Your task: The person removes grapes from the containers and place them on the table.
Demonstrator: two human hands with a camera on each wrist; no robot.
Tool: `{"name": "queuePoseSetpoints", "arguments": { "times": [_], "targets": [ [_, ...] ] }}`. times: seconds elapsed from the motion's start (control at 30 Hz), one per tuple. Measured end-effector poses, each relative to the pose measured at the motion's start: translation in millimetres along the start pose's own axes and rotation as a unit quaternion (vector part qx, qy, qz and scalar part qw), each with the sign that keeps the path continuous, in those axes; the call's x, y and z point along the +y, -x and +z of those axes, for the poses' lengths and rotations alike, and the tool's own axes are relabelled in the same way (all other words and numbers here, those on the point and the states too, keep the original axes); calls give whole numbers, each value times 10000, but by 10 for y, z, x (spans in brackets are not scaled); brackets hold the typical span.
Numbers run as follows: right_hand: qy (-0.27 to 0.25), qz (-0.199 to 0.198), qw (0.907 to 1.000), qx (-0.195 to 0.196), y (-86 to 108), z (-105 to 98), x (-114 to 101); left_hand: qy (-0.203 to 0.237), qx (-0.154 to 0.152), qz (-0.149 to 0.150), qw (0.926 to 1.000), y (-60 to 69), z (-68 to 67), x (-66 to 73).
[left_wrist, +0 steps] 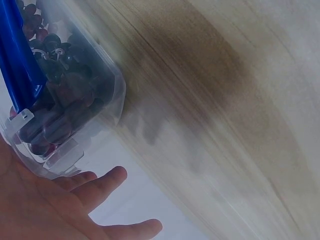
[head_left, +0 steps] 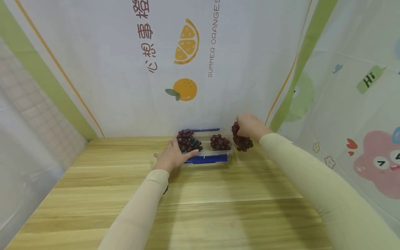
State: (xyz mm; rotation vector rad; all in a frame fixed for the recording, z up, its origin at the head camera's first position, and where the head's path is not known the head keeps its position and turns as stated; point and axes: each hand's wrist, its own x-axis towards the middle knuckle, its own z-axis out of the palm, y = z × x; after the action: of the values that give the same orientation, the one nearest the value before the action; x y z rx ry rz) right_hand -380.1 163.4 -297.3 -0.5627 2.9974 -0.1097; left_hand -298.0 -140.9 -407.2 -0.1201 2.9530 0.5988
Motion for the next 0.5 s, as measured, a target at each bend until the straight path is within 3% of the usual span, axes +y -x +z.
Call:
{"name": "queuePoseSetpoints", "arguments": {
  "times": [0.5],
  "targets": [
    [25, -2, 10000, -17, -20, 297, 141, -41, -19, 4, 10000, 16, 5, -4]
  ]
}}
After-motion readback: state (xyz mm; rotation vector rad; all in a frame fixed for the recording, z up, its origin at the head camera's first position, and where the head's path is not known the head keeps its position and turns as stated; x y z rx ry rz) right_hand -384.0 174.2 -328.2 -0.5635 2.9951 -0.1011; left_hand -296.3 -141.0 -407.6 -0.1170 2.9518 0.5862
